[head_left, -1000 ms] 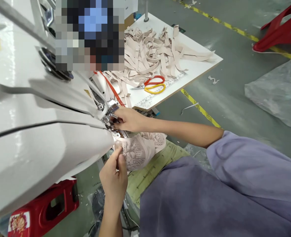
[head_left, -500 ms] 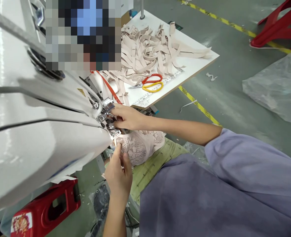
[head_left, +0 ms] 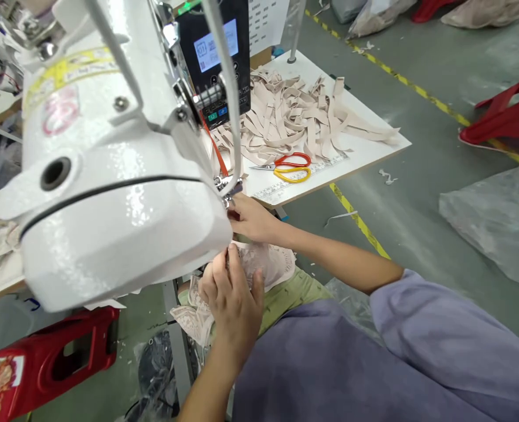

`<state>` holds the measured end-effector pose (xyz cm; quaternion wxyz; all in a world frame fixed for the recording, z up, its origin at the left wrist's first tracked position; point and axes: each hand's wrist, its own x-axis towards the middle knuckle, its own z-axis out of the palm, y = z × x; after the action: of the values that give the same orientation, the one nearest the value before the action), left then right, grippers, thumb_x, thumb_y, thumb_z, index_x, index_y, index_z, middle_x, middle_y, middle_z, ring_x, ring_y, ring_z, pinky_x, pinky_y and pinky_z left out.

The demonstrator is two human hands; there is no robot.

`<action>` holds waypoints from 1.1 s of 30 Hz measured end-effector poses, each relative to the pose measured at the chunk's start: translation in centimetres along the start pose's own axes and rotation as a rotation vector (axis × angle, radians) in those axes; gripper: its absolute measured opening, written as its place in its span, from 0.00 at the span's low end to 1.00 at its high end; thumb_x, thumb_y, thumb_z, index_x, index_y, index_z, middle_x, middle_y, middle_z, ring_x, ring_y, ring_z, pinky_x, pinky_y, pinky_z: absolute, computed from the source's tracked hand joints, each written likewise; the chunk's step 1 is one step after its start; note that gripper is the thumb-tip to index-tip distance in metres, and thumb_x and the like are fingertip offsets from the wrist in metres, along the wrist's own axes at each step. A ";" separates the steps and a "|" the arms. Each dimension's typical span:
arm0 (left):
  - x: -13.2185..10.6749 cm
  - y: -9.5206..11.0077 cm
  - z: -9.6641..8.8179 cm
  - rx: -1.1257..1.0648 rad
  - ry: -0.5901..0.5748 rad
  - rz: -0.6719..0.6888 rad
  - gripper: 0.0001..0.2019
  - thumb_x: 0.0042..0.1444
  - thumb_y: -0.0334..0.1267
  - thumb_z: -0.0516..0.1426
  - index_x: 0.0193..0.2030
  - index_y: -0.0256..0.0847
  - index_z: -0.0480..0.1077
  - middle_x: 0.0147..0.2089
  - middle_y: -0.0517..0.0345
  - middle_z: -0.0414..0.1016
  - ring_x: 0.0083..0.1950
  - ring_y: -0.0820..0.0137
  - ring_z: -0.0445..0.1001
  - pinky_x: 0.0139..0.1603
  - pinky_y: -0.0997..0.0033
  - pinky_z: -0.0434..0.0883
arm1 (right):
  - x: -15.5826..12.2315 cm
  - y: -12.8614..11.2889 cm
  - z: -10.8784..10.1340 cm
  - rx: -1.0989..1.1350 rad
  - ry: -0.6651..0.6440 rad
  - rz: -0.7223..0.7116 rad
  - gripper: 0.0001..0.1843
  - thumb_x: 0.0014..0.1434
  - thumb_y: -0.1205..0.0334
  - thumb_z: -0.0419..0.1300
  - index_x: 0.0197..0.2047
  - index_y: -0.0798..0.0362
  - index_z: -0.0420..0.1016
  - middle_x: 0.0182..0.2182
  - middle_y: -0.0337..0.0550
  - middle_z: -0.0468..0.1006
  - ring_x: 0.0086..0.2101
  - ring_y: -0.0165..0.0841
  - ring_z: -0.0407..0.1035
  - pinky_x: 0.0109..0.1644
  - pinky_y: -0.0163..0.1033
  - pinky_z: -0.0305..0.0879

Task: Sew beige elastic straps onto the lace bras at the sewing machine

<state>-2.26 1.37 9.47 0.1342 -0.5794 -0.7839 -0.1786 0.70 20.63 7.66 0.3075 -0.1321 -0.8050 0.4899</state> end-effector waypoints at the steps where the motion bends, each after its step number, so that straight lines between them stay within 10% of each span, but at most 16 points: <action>1: 0.0 0.1 0.0 0.013 0.002 0.001 0.30 0.63 0.45 0.59 0.68 0.32 0.62 0.61 0.32 0.69 0.63 0.49 0.68 0.64 0.50 0.62 | 0.0 0.0 0.1 0.003 -0.001 0.002 0.05 0.60 0.62 0.57 0.35 0.55 0.68 0.45 0.45 0.70 0.34 0.30 0.62 0.38 0.37 0.59; 33: 0.7 -0.8 0.4 0.023 0.022 0.046 0.27 0.61 0.39 0.61 0.66 0.32 0.66 0.61 0.32 0.67 0.61 0.49 0.68 0.60 0.51 0.66 | 1.0 0.2 0.6 0.001 0.043 0.014 0.08 0.54 0.73 0.56 0.35 0.53 0.62 0.39 0.41 0.68 0.37 0.31 0.64 0.41 0.36 0.62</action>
<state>-3.23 1.94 9.27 0.1538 -0.5937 -0.7707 -0.1727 -0.40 20.80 7.68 0.3215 -0.1480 -0.7971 0.4892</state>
